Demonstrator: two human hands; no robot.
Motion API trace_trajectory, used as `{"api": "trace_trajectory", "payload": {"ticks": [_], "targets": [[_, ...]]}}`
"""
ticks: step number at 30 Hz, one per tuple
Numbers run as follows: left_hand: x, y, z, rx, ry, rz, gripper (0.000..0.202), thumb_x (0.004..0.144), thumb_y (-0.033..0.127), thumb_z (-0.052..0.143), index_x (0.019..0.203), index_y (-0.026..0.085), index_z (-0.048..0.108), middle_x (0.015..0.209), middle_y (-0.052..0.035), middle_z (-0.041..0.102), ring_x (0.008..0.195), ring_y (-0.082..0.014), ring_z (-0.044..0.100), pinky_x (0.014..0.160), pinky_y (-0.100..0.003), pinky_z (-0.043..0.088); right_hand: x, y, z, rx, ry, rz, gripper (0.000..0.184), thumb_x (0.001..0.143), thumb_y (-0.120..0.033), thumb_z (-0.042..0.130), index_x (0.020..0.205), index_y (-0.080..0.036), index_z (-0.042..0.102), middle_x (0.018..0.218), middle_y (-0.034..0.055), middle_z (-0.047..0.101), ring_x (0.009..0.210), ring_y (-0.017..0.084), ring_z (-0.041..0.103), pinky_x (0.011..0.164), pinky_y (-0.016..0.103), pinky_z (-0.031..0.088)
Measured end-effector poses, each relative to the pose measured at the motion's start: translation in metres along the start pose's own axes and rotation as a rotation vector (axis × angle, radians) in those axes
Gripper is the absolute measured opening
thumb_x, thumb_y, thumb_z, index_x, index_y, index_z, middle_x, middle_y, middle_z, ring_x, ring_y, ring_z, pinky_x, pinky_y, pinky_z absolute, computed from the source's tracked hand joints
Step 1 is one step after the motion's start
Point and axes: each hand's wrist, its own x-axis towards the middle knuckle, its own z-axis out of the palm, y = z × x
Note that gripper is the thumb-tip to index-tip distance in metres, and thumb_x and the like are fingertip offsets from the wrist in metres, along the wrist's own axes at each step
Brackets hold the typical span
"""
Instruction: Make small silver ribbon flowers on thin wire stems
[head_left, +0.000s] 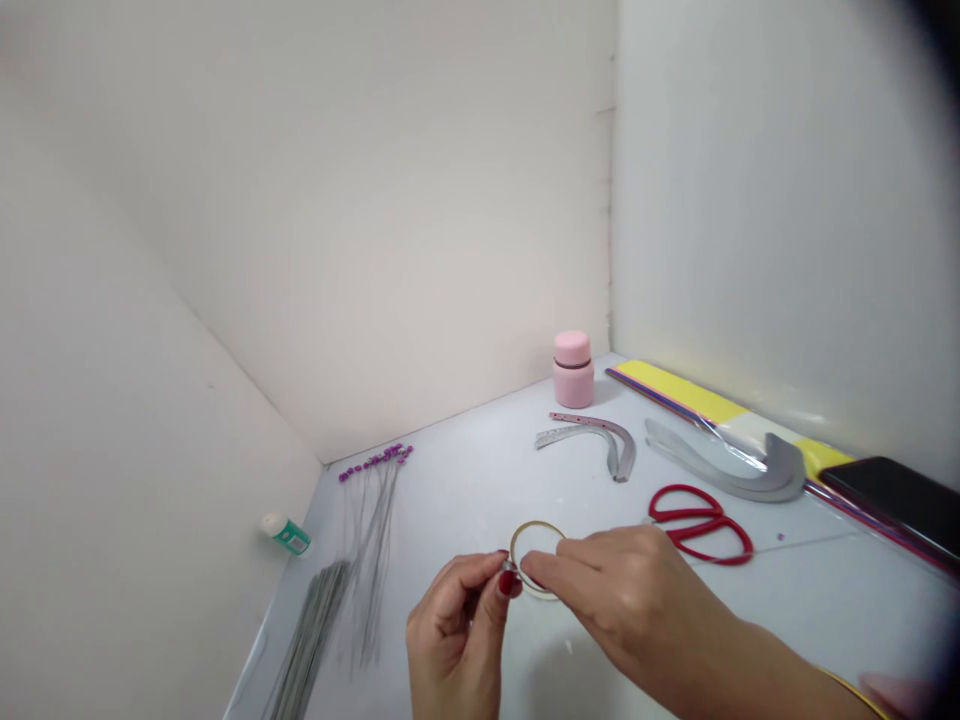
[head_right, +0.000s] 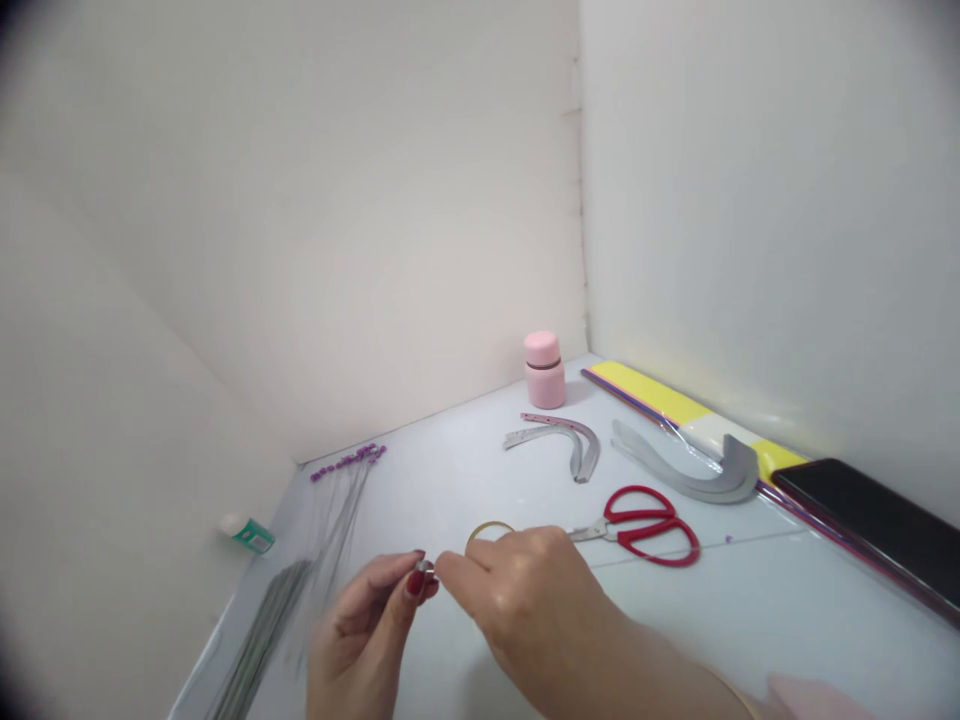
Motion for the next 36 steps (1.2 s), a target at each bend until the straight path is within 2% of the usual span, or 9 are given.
{"api": "trace_trajectory", "payload": {"ticks": [9, 16, 36], "targets": [[0.0001, 0.0017, 0.0005, 0.005, 0.007, 0.012, 0.007, 0.068, 0.022, 0.069, 0.073, 0.019, 0.071, 0.069, -0.0028, 0.068, 0.060, -0.0132, 0.062, 0.059, -0.021, 0.052, -0.0003, -0.0016, -0.0022, -0.020, -0.023, 0.002, 0.024, 0.080, -0.005, 0.037, 0.075, -0.018, 0.057, 0.053, -0.0028, 0.054, 0.041, 0.010, 0.046, 0.044, 0.026, 0.020], [0.0000, -0.0001, 0.0003, -0.008, 0.002, -0.002, 0.005, 0.069, 0.021, 0.069, 0.073, 0.020, 0.071, 0.069, -0.0013, 0.067, 0.061, -0.0113, 0.062, 0.059, -0.018, 0.051, 0.0000, -0.0006, -0.0026, -0.020, -0.036, 0.003, 0.024, 0.080, -0.004, 0.038, 0.076, -0.019, 0.056, 0.053, -0.0030, 0.055, 0.042, 0.011, 0.045, 0.044, 0.026, 0.019], [0.0000, 0.0004, 0.0003, 0.041, 0.021, 0.015, 0.008, 0.068, 0.023, 0.069, 0.072, 0.017, 0.071, 0.069, -0.0042, 0.068, 0.061, -0.0145, 0.062, 0.058, -0.023, 0.053, 0.0017, -0.0001, -0.0020, -0.027, -0.004, -0.013, 0.024, 0.082, -0.006, 0.037, 0.075, -0.018, 0.056, 0.052, -0.0034, 0.053, 0.040, 0.010, 0.042, 0.043, 0.026, 0.019]]}}
